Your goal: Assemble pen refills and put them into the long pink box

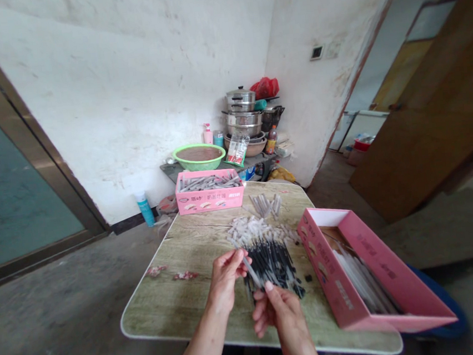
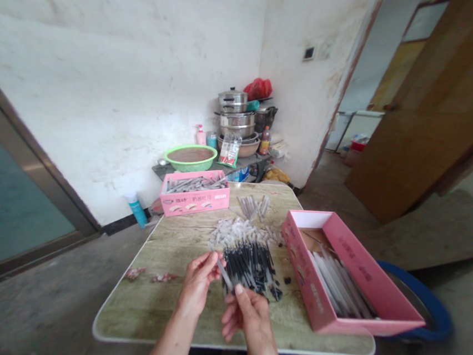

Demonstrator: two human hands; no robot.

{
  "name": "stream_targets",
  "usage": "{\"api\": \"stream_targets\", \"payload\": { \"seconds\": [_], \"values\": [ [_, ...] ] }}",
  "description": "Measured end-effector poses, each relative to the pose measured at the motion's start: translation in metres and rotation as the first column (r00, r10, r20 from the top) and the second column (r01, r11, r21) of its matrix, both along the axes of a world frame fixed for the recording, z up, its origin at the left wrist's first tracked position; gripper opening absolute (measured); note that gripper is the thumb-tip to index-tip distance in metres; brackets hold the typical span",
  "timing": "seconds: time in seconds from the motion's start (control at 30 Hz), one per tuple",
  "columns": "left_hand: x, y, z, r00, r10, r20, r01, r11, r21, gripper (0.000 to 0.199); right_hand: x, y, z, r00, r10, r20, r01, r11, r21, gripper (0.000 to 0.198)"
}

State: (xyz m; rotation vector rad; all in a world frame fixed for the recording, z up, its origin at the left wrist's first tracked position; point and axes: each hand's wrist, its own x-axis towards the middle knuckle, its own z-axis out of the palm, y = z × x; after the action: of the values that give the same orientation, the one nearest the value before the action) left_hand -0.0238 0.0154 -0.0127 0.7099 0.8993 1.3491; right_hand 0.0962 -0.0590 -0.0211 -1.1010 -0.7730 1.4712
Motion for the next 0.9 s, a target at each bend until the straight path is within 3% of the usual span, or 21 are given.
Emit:
{"api": "stream_targets", "payload": {
  "seconds": [0.17,0.4,0.53,0.9],
  "values": [
    [0.000,-0.001,-0.002,1.000,-0.011,0.000,0.011,1.000,0.007,0.038,0.000,0.000,-0.002,0.998,-0.056,0.029,0.054,0.998,0.042,0.037],
    [-0.001,0.000,0.001,1.000,-0.017,0.009,0.017,1.000,0.000,0.037,0.000,-0.001,-0.002,0.997,0.054,-0.054,-0.054,0.998,-0.011,0.043],
    [-0.002,0.002,0.001,1.000,-0.004,0.009,0.004,1.000,0.003,0.036,0.003,-0.002,-0.002,1.000,-0.018,-0.010,0.018,1.000,0.022,0.036],
    [-0.010,0.020,-0.005,0.997,0.064,0.046,-0.064,0.998,0.006,0.036,0.015,-0.006,0.001,0.998,0.009,0.067,-0.010,1.000,0.008,0.036]
  ]
}}
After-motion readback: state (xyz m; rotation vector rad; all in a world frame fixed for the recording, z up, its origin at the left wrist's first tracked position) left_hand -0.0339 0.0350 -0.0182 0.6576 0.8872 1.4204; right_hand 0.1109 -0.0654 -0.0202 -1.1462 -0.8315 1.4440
